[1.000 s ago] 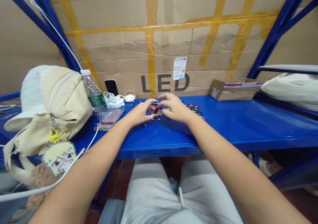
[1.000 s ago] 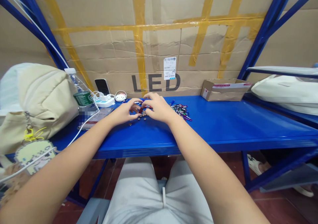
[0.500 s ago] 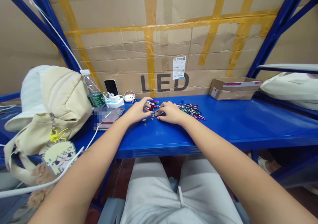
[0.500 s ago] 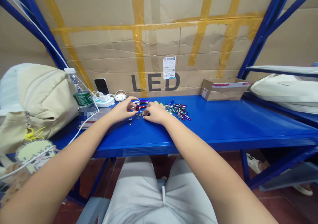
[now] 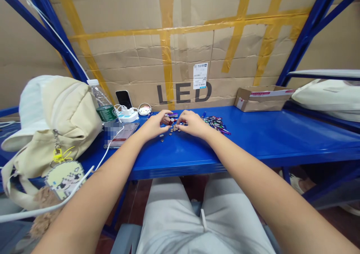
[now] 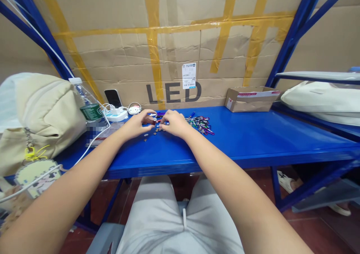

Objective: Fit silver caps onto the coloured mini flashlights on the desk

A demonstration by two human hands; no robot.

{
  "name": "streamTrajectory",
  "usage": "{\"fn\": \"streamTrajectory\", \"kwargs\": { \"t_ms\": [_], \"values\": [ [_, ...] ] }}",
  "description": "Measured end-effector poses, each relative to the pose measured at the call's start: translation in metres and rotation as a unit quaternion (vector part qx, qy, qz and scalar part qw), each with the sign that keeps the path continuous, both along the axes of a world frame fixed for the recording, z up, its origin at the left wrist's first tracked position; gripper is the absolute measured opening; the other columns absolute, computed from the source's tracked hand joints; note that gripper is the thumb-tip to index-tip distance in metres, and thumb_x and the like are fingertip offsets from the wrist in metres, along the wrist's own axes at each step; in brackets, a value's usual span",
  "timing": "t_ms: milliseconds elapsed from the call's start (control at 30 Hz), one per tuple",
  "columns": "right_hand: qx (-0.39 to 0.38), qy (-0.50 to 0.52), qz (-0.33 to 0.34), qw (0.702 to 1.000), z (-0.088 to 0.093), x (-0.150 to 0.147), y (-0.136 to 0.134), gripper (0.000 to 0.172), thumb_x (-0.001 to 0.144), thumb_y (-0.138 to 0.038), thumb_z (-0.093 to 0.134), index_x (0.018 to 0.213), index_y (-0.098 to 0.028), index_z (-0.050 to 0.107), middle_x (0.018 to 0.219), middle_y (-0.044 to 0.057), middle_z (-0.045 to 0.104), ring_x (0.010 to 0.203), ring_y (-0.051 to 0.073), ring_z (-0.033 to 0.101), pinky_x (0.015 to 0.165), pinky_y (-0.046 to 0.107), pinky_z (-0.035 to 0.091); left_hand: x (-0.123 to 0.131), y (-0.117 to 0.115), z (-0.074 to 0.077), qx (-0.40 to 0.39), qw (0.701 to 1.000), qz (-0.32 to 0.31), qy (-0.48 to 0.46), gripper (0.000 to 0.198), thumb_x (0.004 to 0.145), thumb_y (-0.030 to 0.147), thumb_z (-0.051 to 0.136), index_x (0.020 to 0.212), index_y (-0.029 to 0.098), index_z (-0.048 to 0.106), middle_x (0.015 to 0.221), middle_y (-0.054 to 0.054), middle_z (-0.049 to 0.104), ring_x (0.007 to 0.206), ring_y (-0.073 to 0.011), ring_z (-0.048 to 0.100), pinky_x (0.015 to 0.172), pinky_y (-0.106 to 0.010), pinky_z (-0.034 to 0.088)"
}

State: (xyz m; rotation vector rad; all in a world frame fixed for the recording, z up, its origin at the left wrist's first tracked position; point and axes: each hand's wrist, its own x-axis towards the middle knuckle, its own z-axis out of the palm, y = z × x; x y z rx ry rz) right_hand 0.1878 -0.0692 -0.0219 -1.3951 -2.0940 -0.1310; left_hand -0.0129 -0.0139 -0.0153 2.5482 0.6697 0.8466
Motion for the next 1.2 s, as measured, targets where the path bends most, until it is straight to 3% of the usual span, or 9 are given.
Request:
{"fn": "streamTrajectory", "kwargs": {
  "t_ms": [100,200,367,967,1200],
  "values": [
    [0.1,0.065,0.041,0.992,0.002,0.001,0.002,0.013,0.081,-0.028,0.061,0.087,-0.018,0.068,0.093,0.007,0.06,0.093,0.021,0.055,0.082,0.033,0.041,0.0,-0.002,0.002,0.016,1.0,0.005,-0.01,0.05,0.073,0.013,0.058,0.121,0.018,0.046,0.099,-0.006,0.07,0.094,-0.0185,0.067,0.089,-0.034,0.051],
    [0.141,0.064,0.11,0.982,0.003,-0.001,0.001,0.012,0.082,-0.028,0.06,0.087,-0.018,0.067,0.091,0.006,0.059,0.09,0.019,0.054,0.081,0.031,0.041,0.001,-0.003,0.003,0.029,1.0,0.006,-0.01,0.049,0.072,0.012,0.058,0.12,0.017,0.047,0.1,-0.006,0.07,0.096,-0.0192,0.067,0.088,-0.033,0.051],
    [0.142,0.029,0.118,0.982,0.0,-0.005,0.001,0.014,0.085,-0.03,0.057,0.091,-0.02,0.066,0.094,0.006,0.059,0.089,0.019,0.054,0.08,0.032,0.04,0.001,-0.005,0.004,0.03,1.0,0.001,-0.007,0.048,0.073,0.014,0.058,0.12,0.017,0.047,0.101,-0.005,0.071,0.096,-0.0196,0.067,0.087,-0.032,0.051],
    [0.108,0.045,0.113,0.987,0.003,-0.006,-0.005,0.013,0.083,-0.021,0.057,0.094,-0.018,0.063,0.092,0.006,0.06,0.086,0.018,0.056,0.076,0.029,0.042,0.001,-0.006,0.004,0.023,1.0,-0.014,0.01,0.047,0.073,0.011,0.056,0.118,0.017,0.047,0.101,-0.005,0.071,0.096,-0.0185,0.067,0.087,-0.03,0.05],
    [0.117,-0.047,0.1,0.987,0.005,-0.004,-0.008,0.015,0.087,-0.025,0.052,0.095,-0.02,0.063,0.096,0.008,0.06,0.092,0.02,0.053,0.078,0.03,0.038,-0.001,-0.006,0.006,0.039,0.999,0.004,0.018,0.049,0.073,0.013,0.057,0.12,0.019,0.048,0.099,-0.003,0.07,0.093,-0.0185,0.067,0.086,-0.031,0.051]
  ]
}}
